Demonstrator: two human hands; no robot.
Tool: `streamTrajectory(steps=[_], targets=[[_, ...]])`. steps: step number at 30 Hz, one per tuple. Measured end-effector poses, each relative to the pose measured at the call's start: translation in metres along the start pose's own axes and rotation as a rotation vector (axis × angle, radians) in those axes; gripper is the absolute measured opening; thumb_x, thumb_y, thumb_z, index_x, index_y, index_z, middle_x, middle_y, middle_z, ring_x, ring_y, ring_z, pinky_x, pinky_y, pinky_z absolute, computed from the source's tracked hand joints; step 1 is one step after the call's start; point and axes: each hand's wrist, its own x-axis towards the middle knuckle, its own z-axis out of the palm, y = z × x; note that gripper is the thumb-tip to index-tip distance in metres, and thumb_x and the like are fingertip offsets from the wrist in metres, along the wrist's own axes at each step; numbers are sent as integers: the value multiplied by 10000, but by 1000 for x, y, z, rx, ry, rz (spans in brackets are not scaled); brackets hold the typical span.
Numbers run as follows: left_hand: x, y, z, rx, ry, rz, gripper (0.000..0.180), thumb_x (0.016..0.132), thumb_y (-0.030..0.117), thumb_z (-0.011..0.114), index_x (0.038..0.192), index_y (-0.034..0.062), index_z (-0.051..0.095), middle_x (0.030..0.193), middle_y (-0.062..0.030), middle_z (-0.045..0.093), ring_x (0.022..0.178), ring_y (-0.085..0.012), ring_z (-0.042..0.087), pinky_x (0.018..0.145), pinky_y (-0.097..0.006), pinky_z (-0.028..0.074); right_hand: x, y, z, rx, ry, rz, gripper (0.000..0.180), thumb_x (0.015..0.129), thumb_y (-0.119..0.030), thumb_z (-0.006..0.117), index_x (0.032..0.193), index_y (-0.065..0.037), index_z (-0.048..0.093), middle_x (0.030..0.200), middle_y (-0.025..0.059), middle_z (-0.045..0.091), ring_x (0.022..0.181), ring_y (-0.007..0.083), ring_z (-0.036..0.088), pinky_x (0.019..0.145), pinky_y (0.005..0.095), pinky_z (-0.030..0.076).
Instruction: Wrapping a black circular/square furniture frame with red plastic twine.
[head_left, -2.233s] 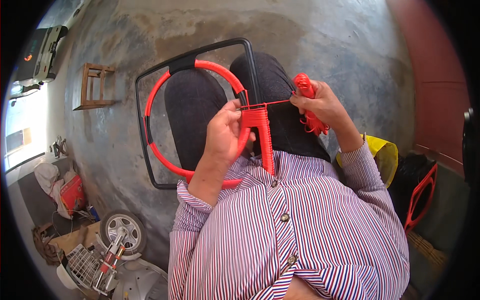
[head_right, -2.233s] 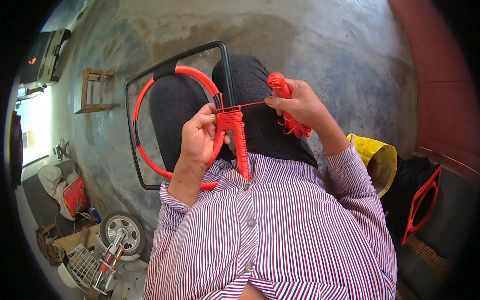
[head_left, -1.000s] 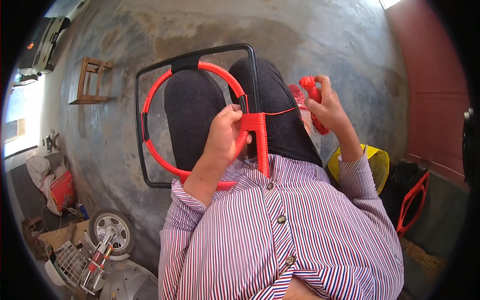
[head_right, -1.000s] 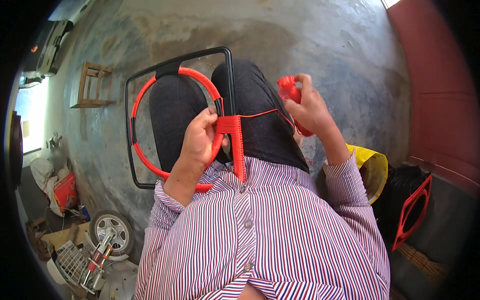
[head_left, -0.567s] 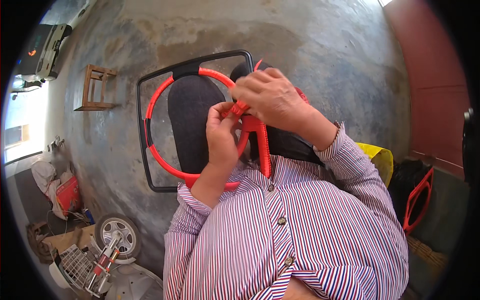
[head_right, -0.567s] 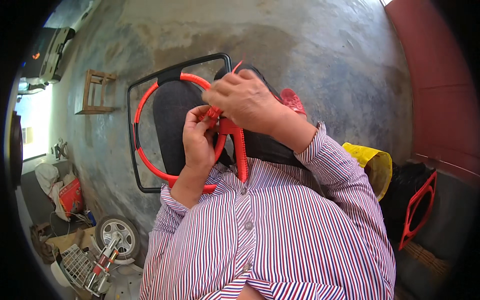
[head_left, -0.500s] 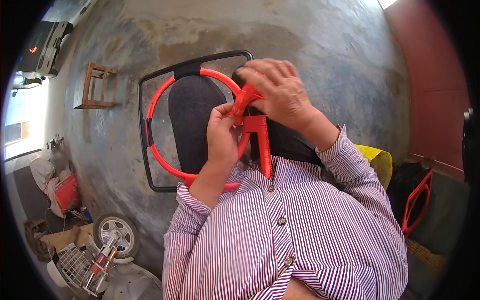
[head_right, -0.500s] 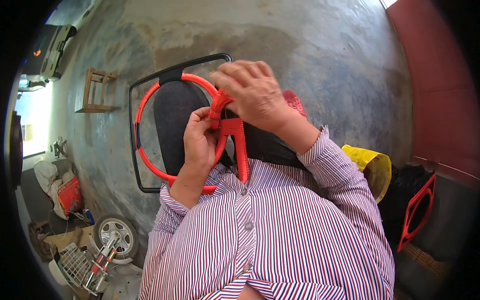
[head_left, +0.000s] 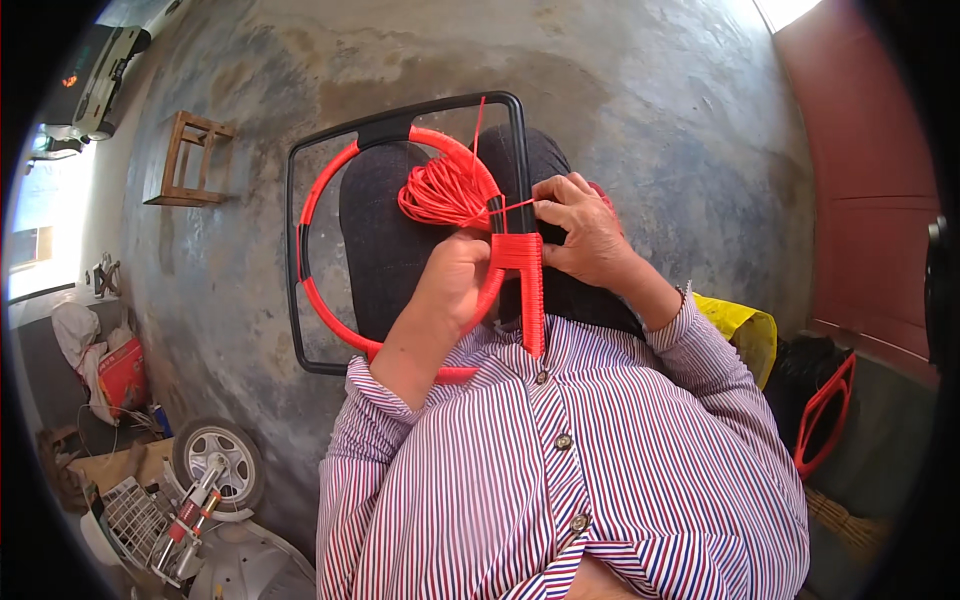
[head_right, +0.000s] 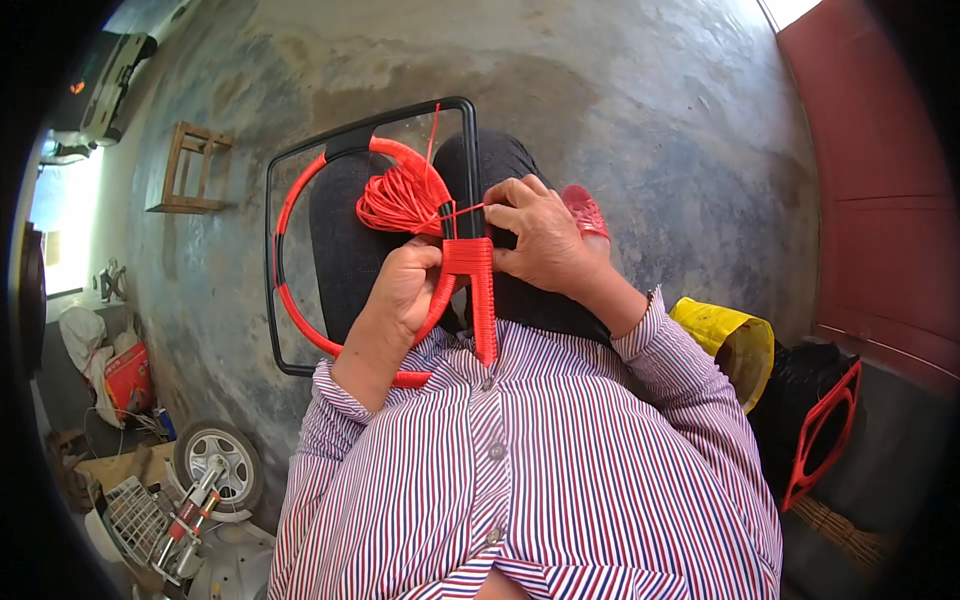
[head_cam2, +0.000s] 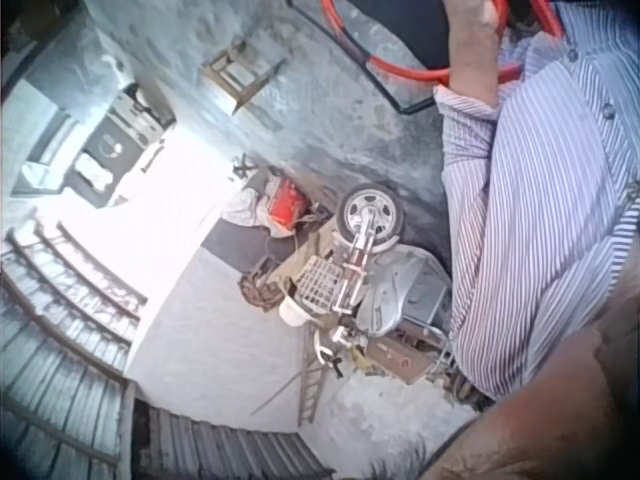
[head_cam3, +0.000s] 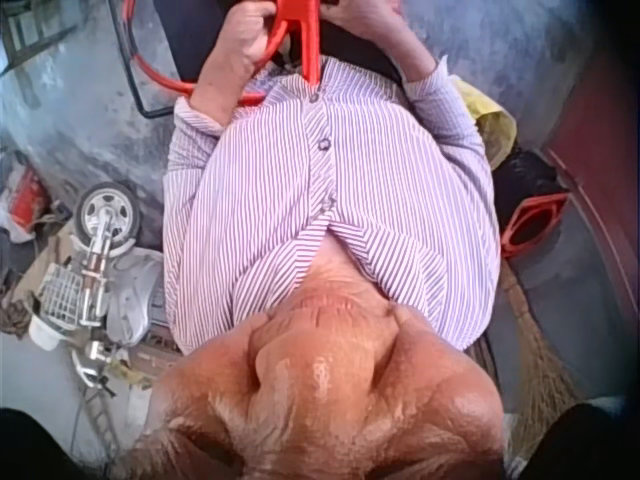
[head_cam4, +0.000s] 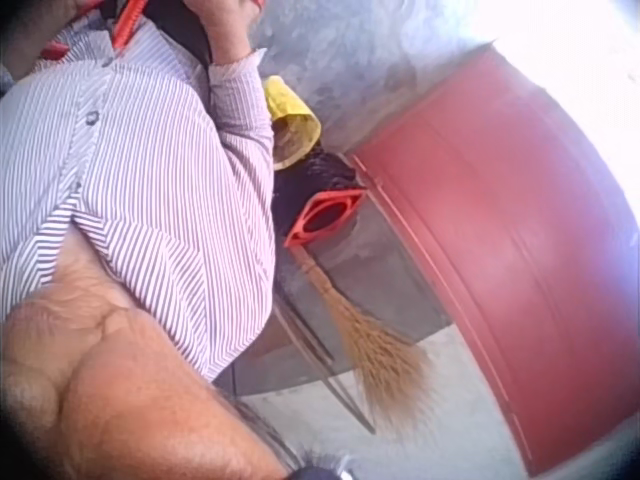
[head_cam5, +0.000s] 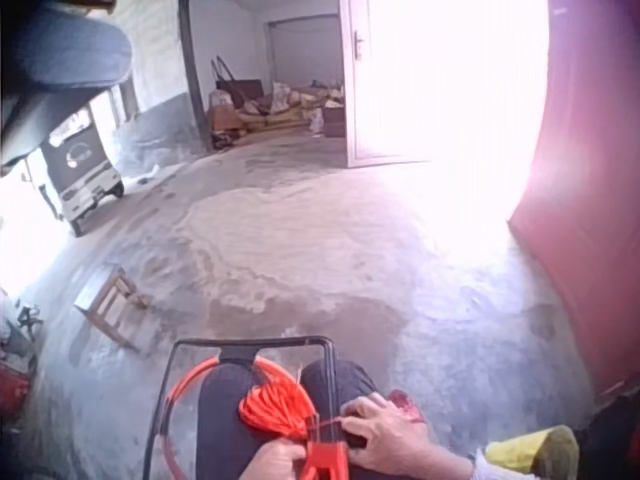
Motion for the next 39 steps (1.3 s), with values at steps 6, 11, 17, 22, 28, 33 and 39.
streamTrajectory(steps=[6,11,17,22,28,33,39], targets=[[3,-2,-14,-87,8,-43,320,907,32,439,1190,-53,562,1069,-182,669,983,-295,673,903,-449,544,-8,17,-7,351,197,97,294,657,-139,633,913,5,642,1143,141,600,1124,291,551,985,359,425],[4,-1,-15,-43,-69,12,287,926,43,431,1180,-32,541,1047,-163,676,947,-272,686,859,-456,560,-29,39,-34,1387,288,275,364,671,-276,563,910,-4,534,1152,179,596,1077,296,558,1044,409,371],[-3,0,7,-2,25,72,282,947,31,418,1211,-14,505,1036,-143,680,905,-246,697,792,-431,589,-66,65,-116,1706,134,-78,386,786,-363,611,952,-27,518,883,83,556,783,224,543,891,450,483],[-5,2,10,13,-36,102,234,949,7,413,1159,-27,510,1038,-156,662,913,-245,686,824,-408,581,-78,70,-141,1693,508,211,225,954,-265,565,1009,-50,533,904,65,545,765,164,522,716,324,509],[-3,-2,-1,75,-42,118,224,957,52,467,1150,-21,553,1024,-128,684,889,-204,693,777,-363,583,-34,13,-50,1159,173,521,130,893,-46,616,1012,-26,569,954,84,663,684,110,609,604,249,510],[-4,-3,3,225,16,146,172,929,17,550,1097,-15,572,1000,-122,685,880,-193,695,753,-346,585,-18,3,-28,865,-102,535,142,839,-18,666,949,-45,581,811,17,616,630,89,590,571,234,492],[-7,-2,5,240,41,143,106,932,13,588,1035,-9,575,956,-122,685,834,-198,698,734,-335,586,-17,7,-51,1180,110,605,162,784,29,637,920,-23,567,667,12,541,520,91,524,491,240,428]])
